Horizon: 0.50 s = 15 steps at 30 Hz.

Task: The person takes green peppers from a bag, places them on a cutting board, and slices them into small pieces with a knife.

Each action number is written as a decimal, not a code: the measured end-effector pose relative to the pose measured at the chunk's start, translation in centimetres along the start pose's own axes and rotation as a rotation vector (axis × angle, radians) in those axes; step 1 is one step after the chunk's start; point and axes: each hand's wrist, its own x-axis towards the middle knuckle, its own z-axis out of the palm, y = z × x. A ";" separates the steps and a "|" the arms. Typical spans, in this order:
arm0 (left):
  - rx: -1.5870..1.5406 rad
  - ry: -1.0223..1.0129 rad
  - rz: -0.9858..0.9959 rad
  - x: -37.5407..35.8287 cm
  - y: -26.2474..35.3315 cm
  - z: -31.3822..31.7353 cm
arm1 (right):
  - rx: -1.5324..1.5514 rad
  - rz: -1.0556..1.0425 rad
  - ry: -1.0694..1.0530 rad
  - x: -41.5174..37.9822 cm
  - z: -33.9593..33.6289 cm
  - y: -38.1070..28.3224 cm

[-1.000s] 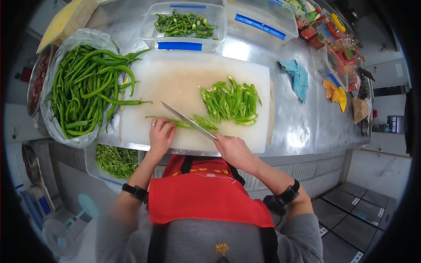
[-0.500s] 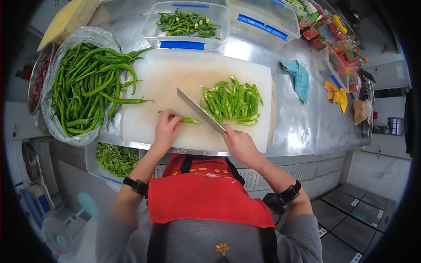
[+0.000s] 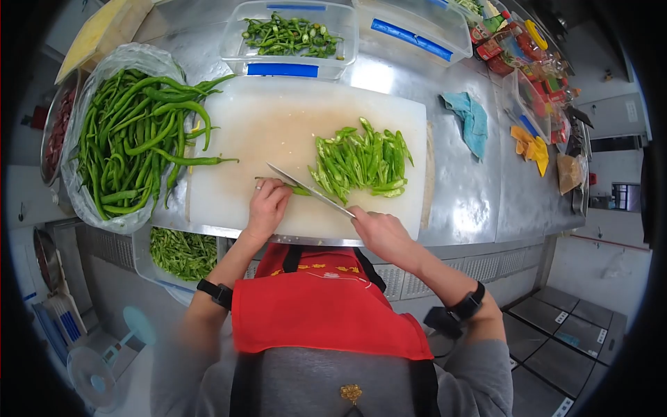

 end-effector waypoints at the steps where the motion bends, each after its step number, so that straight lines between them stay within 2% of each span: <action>1: 0.001 0.001 0.007 -0.1 -0.2 0.1 | 0.011 -0.017 0.021 0.7 0.8 0.3; 5: -0.007 -0.020 -0.010 -0.6 -0.1 -0.2 | 0.037 -0.017 0.051 1.3 0.6 0.2; 8: -0.010 -0.009 -0.003 -0.9 -0.1 -0.2 | 0.014 0.005 -0.021 0.2 -0.6 -0.6; 15: 0.007 -0.032 -0.003 -1.5 -0.1 -0.5 | 0.074 -0.018 0.022 1.6 1.6 -0.2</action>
